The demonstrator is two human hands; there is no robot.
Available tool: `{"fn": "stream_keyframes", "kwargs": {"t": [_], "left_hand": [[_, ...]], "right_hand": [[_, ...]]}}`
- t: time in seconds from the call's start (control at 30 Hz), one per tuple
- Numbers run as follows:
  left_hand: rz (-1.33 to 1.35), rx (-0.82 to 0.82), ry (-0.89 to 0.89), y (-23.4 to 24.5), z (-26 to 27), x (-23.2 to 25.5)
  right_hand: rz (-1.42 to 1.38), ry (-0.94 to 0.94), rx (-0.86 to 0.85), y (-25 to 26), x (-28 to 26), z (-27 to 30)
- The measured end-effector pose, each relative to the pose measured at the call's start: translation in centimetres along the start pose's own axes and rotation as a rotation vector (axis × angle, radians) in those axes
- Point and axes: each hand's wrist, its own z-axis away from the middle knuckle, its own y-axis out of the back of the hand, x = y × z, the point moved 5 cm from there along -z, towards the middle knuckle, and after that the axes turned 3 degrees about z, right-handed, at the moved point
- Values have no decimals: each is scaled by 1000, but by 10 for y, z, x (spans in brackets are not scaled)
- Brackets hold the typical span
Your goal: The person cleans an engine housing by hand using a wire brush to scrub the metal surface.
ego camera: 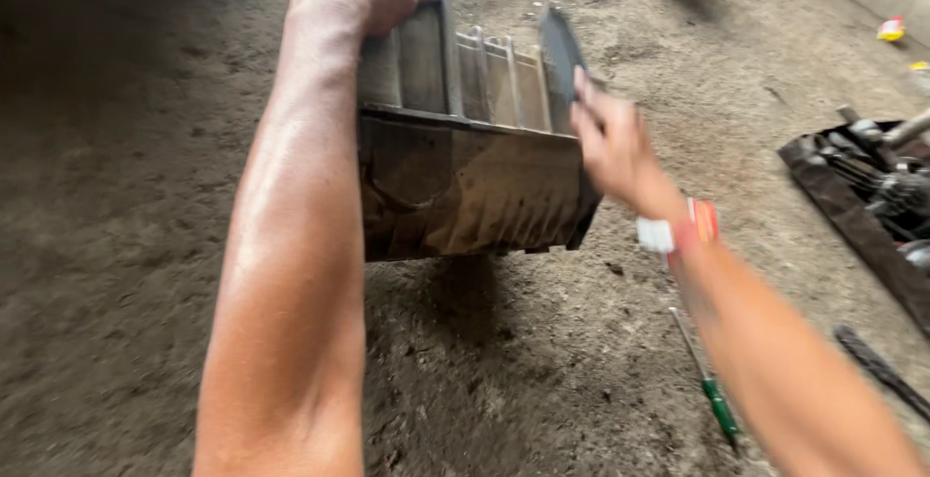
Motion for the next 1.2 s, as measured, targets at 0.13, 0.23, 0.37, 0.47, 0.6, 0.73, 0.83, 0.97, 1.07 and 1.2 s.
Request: {"fn": "stream_keyframes", "kwargs": {"t": [0.13, 0.23, 0.37, 0.47, 0.6, 0.73, 0.83, 0.97, 1.07, 1.2], "left_hand": [[-95, 50, -73, 5, -3, 2], [-64, -24, 4, 2, 7, -1], [49, -126, 181, 1, 18, -4], [33, -121, 139, 2, 10, -2], [-138, -4, -49, 4, 10, 0], [42, -80, 87, -2, 17, -4], [93, -85, 148, -6, 11, -8], [-159, 29, -74, -11, 1, -12], [-73, -59, 0, -16, 9, -16], [46, -122, 82, -6, 14, -5]], "right_hand": [[60, 23, 12, 14, -32, 92], [40, -80, -44, -1, 1, 24], [-41, -130, -44, -4, 14, -11], [19, 50, 35, 15, -27, 93], [43, -209, -51, 7, 8, 59], [46, 68, 42, 1, 16, 0], [17, -382, -194, 2, 12, 76], [127, 126, 79, 14, -18, 93], [105, -186, -75, -2, 25, -2], [18, -47, -29, 10, 2, 43]]}}
